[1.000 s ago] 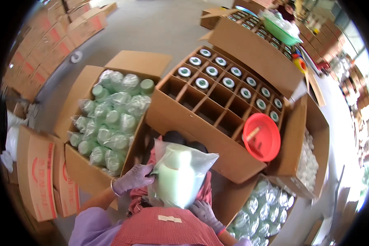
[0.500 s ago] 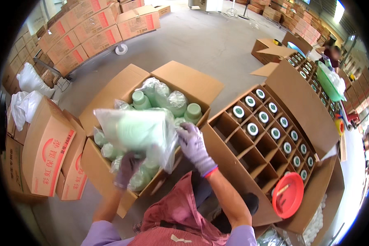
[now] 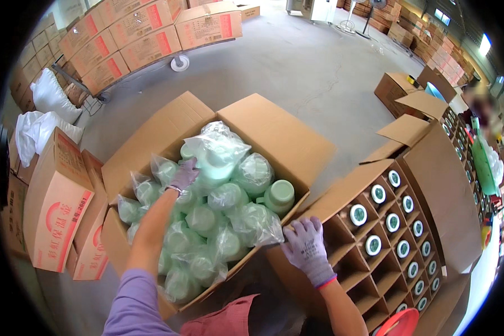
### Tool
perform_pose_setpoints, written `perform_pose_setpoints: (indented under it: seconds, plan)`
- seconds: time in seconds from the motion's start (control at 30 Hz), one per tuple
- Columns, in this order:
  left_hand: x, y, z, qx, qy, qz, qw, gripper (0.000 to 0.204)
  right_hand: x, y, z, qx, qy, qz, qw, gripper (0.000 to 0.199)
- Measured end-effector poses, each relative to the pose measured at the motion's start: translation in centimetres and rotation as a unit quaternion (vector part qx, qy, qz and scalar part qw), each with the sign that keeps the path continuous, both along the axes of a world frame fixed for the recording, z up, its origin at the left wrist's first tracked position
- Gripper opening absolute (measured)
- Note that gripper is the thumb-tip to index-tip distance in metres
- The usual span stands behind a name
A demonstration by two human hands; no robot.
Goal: The person assembles light green thermos flasks by inserting inner components, screwing on lids, and attaching handles. The person then places the completed units into plastic bags and stacks them in a cardboard box.
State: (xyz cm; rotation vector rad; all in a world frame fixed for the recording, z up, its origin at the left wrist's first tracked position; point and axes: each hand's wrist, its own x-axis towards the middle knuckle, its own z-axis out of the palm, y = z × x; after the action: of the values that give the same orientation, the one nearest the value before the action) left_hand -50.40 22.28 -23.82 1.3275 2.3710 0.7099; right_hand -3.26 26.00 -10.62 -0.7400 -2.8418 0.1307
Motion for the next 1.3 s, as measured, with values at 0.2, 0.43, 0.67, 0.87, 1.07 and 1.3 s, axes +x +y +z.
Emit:
perform_pose_setpoints:
  seconds: [0.2, 0.43, 0.67, 0.87, 1.07, 1.3]
  plan:
    - [-3.2, -0.5, -5.1, -0.02, 0.098, -0.057, 0.993, 0.03, -0.2, 0.3, 0.6, 0.001, -0.001, 0.011, 1.0, 0.037]
    - [-10.8, 2.2, -1.5, 0.187, -0.288, 0.197, 0.918, 0.017, -0.2, 0.4, 0.6, -0.032, -0.029, 0.017, 0.999, 0.042]
    - [-10.1, 5.0, -7.7, -0.306, 0.242, 0.113, 0.914, 0.033, 0.0, 1.0, 0.7, -0.045, -0.039, 0.029, 0.998, 0.042]
    - [-11.7, 5.5, -8.7, -0.368, 0.186, 0.119, 0.903, 0.034, -0.1, 0.9, 0.5, -0.036, -0.041, 0.017, 0.998, 0.043]
    - [-11.6, 1.8, -2.2, -0.005, 0.164, 0.088, 0.982, 0.033, -0.1, 0.4, 0.2, -0.01, -0.017, 0.027, 0.999, 0.041]
    - [0.5, -1.5, 20.7, 0.371, -0.017, -0.066, 0.926, 0.028, 0.5, -0.4, 1.3, -0.043, 0.147, -0.013, 0.988, 0.068]
